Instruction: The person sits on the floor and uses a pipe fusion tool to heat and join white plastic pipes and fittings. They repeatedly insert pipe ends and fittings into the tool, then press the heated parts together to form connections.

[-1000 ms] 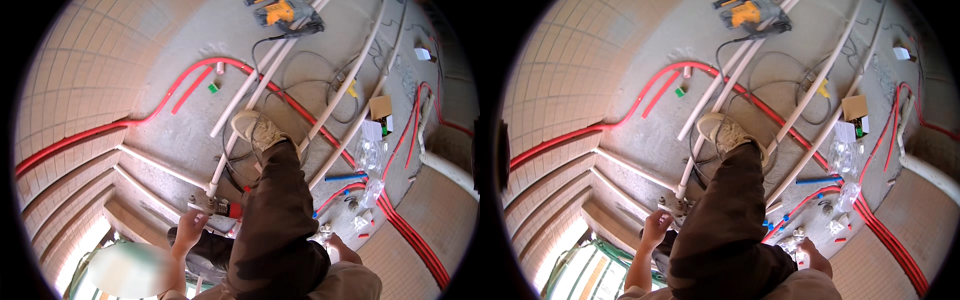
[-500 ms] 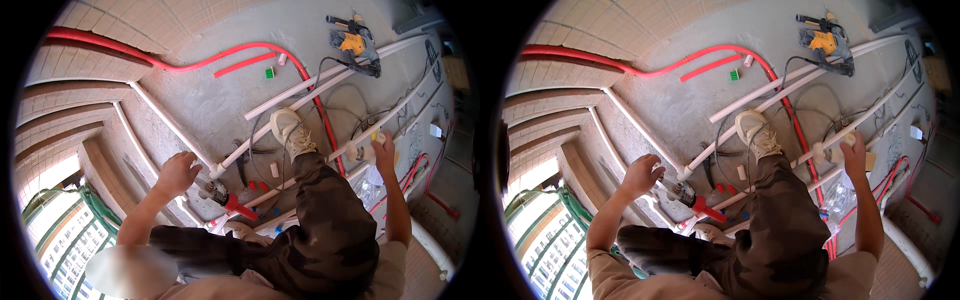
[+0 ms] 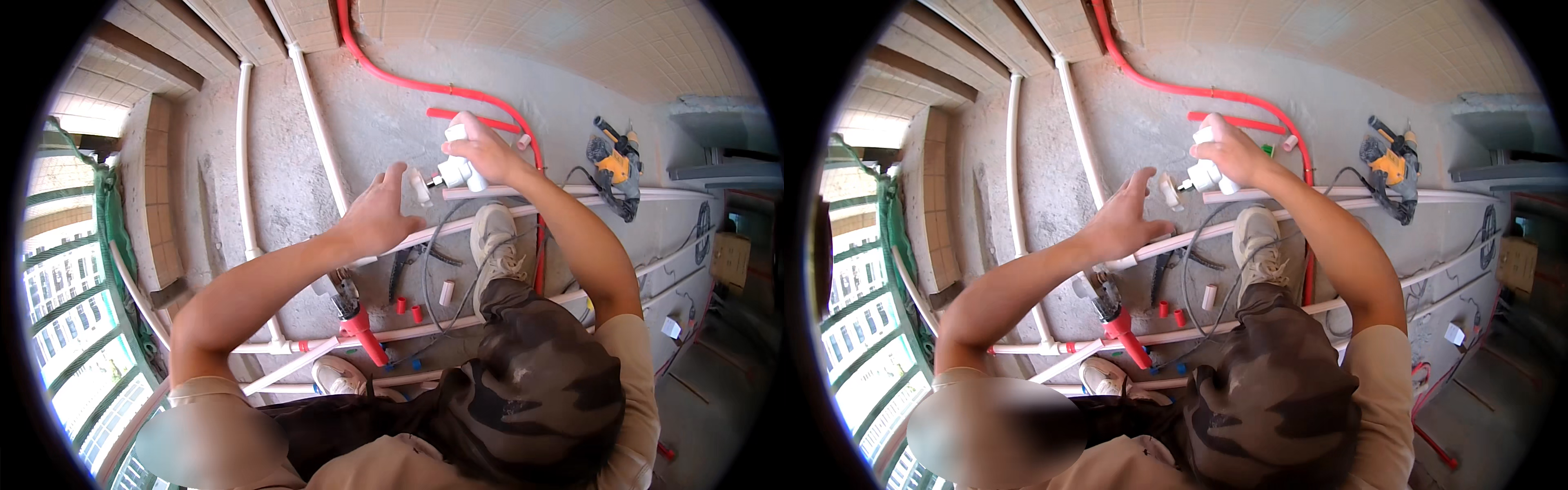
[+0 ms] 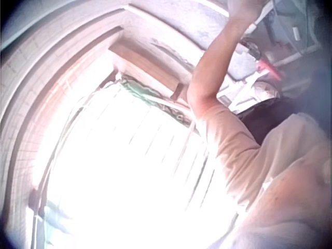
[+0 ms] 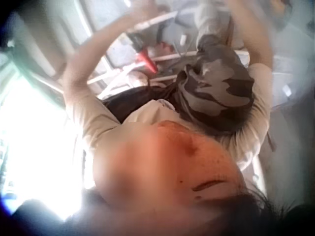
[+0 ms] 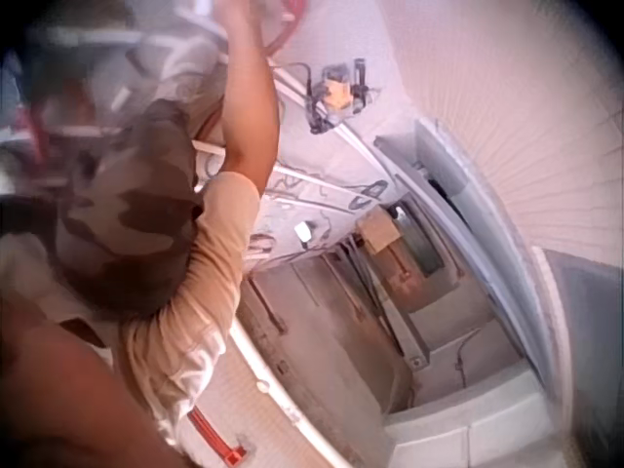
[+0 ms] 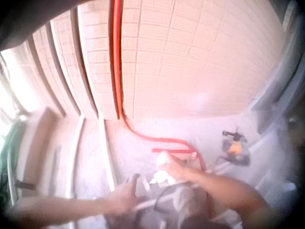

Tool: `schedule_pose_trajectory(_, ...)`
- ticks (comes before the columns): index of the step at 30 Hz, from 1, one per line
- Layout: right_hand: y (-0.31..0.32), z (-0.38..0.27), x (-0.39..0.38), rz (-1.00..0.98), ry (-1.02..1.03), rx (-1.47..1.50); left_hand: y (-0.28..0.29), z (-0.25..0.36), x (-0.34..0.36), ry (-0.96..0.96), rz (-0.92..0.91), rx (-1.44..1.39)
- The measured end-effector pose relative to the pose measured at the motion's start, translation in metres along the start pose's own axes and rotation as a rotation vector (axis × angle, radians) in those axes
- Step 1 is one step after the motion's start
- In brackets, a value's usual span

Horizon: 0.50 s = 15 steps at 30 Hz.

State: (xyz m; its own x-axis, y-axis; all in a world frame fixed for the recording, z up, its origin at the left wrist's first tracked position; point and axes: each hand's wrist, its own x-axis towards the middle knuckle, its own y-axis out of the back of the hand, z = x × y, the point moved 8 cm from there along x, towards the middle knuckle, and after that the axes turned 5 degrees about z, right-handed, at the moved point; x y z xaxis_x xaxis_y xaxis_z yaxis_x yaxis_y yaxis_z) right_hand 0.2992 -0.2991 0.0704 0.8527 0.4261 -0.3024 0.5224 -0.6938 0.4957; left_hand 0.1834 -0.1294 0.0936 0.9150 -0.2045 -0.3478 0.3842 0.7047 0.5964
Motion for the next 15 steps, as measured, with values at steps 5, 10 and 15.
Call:
schedule_pose_trajectory(5, -0.041, 0.007, 0.009, -0.034, -0.057, 0.125, -0.022, -0.029, 0.023, 0.263, -0.194, -0.65)
schedule_pose_trajectory(10, -0.04, 0.044, -0.024, 0.0, -0.297, 0.279, -0.065, -0.054, 0.046, 0.306, -0.247, -0.733)
schedule_pose_trajectory(15, -0.021, 0.057, -0.061, 0.098, -0.104, -0.176, -0.033, -0.056, 0.08, -0.016, -0.123, -0.13)
